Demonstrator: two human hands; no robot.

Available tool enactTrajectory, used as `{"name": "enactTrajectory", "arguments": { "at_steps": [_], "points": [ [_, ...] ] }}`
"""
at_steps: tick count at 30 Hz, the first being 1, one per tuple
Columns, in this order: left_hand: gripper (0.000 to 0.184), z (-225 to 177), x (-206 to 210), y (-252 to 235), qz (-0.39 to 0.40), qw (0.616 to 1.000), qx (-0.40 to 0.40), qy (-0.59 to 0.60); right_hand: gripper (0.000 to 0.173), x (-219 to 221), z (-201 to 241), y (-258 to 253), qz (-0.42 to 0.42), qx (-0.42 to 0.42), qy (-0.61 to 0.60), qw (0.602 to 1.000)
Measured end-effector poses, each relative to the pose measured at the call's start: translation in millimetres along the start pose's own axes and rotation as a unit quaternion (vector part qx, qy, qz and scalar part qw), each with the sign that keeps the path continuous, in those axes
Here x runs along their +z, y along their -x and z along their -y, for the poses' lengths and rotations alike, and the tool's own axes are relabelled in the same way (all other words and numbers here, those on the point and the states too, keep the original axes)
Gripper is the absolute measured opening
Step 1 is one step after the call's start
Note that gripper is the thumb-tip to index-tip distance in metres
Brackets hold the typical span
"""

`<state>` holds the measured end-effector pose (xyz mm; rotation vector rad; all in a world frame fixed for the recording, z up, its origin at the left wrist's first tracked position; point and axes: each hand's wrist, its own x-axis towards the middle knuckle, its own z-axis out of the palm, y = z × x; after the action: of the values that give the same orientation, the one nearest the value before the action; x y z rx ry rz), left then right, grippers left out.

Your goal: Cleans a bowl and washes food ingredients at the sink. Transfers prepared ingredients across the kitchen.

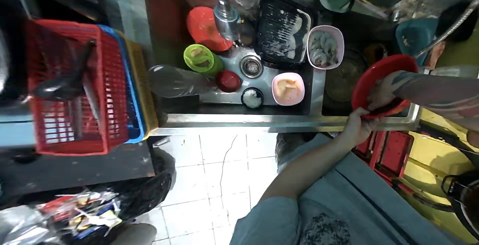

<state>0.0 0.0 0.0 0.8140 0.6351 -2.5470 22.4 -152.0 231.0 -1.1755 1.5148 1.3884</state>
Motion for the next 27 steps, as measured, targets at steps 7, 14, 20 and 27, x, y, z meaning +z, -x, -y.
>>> {"name": "enactTrajectory", "arguments": {
  "at_steps": [7,14,20,27],
  "points": [
    [0.016,6.3,-9.5,-1.7,0.025,1.000,-0.007,0.007,0.033,14.8,11.2,19.4,-0.089,0.055,-0.162,0.981],
    [0.015,4.1,-9.2,-0.3,0.023,0.999,-0.018,0.035,0.035,-5.9,17.1,17.5,-0.013,0.057,-0.121,0.991],
    [0.014,9.9,-11.2,2.7,0.033,0.998,-0.013,0.053,0.064,35.5,-63.5,-194.0,0.142,-0.101,0.188,0.967],
    [0.006,18.4,-10.8,5.0,-0.008,0.994,-0.025,0.102,0.072,62.9,-62.2,-221.7,0.099,-0.021,0.242,0.965]
  ]
}}
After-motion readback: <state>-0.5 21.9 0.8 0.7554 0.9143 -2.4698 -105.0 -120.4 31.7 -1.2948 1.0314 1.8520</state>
